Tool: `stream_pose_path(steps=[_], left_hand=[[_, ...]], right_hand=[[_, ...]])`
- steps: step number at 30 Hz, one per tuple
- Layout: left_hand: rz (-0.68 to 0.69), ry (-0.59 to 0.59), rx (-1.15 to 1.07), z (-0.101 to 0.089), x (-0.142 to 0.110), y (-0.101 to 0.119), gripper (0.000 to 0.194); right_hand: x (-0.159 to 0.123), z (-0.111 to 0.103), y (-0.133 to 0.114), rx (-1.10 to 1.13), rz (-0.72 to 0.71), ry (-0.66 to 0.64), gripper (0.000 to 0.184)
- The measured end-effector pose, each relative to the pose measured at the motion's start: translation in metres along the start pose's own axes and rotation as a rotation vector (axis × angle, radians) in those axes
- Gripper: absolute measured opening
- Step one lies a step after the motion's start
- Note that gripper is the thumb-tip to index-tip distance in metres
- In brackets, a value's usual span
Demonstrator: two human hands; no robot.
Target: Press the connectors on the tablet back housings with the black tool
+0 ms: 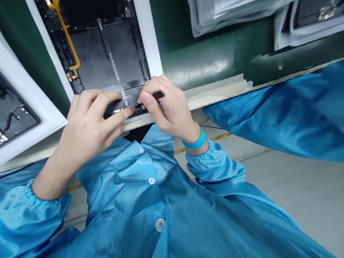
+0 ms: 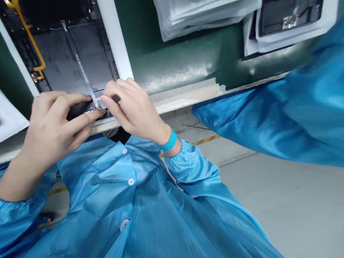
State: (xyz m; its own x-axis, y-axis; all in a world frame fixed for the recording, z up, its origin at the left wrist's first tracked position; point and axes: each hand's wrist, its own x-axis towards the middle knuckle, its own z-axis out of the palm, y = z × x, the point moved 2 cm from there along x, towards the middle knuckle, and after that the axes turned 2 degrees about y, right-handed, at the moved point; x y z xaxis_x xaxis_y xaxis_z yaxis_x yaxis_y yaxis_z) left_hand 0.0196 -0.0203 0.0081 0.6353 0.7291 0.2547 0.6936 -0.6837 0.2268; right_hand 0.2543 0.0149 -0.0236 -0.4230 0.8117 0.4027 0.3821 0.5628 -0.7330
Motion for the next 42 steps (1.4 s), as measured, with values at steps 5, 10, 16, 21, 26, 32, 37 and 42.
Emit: stream_pose_path(steps=[5, 10, 16, 21, 26, 32, 37, 42], left_hand=[[-0.032, -0.023, 0.022, -0.002, 0.003, 0.003, 0.030], [-0.050, -0.041, -0.005, -0.004, -0.001, 0.001, 0.035], [-0.035, -0.117, 0.027, -0.005, 0.000, 0.000, 0.033], [-0.032, -0.157, 0.040, -0.006, 0.008, 0.002, 0.030], [0.004, -0.095, 0.079, -0.004, 0.005, 0.001, 0.029], [-0.062, -0.101, -0.056, -0.003, 0.000, -0.003, 0.032], [-0.049, -0.160, -0.021, -0.005, 0.011, -0.003, 0.029], [0.037, -0.122, 0.071, -0.005, 0.012, -0.002, 0.029]], right_hand=[[0.002, 0.002, 0.003, -0.017, -0.012, -0.024, 0.051], [0.001, 0.001, 0.003, 0.007, -0.015, -0.029, 0.047], [-0.001, 0.000, 0.003, 0.015, -0.020, -0.034, 0.043], [-0.003, 0.000, 0.001, 0.018, -0.027, -0.008, 0.042], [-0.001, 0.002, 0.003, -0.014, -0.058, -0.020, 0.041], [0.006, 0.002, 0.003, -0.125, -0.213, -0.024, 0.031], [0.013, -0.008, 0.006, -0.075, -0.075, -0.112, 0.045], [0.015, -0.017, 0.007, -0.075, 0.043, -0.080, 0.048]])
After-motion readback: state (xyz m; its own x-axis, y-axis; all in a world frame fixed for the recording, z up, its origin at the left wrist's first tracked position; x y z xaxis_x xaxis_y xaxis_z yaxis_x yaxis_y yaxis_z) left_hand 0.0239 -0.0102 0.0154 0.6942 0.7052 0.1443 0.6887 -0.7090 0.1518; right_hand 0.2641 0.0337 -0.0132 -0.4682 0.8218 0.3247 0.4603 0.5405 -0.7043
